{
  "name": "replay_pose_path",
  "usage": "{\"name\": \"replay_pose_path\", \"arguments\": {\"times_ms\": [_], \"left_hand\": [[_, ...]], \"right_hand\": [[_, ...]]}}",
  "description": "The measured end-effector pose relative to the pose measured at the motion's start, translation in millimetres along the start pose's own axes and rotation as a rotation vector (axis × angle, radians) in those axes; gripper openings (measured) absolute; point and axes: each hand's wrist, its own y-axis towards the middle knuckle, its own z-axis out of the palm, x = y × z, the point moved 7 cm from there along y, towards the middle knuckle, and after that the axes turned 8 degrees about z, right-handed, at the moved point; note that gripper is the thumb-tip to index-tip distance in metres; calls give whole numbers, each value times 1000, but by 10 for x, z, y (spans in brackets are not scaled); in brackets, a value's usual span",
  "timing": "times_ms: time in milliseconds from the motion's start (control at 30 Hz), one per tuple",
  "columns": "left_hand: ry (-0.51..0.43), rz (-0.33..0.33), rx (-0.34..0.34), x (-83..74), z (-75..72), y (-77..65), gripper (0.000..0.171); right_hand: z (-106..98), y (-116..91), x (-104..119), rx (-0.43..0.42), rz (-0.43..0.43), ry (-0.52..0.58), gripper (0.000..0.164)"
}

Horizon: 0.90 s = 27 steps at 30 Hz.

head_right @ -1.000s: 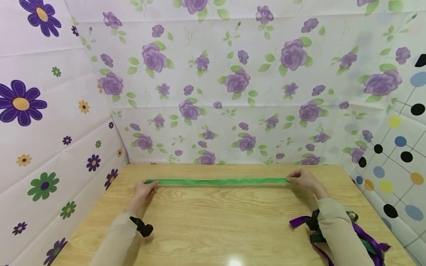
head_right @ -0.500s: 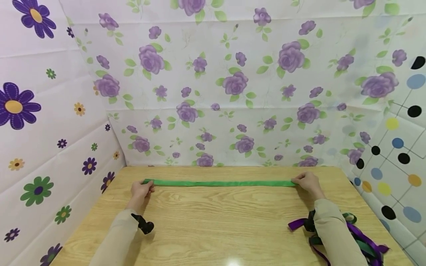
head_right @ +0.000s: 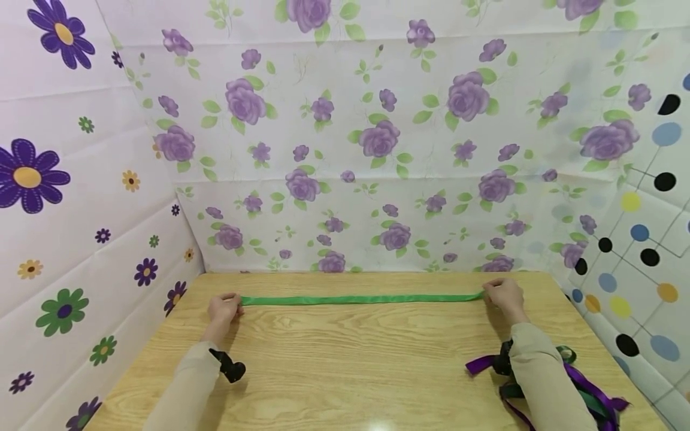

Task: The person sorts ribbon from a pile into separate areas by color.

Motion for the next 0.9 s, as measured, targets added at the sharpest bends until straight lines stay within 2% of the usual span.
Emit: {"name": "replay_pose_path", "arguments": {"times_ms": [100,233,433,600,900], "left_hand": [[51,11,-12,-21,-61,-13,33],[61,30,-7,-57,-85,-31,33],[83,64,43,-128,-61,-83,37],[123,62,76,-160,-58,-116,40],[108,73,123,-202,-93,-178,42]], "right_hand": [[-37,-41,13,28,4,10,47],[-68,-93,51,60,25,-7,47],[-19,-110,123,176,65,16,50],[43,-130,148,252,70,15,49],[33,-210,189,312,57,7,46]]}}
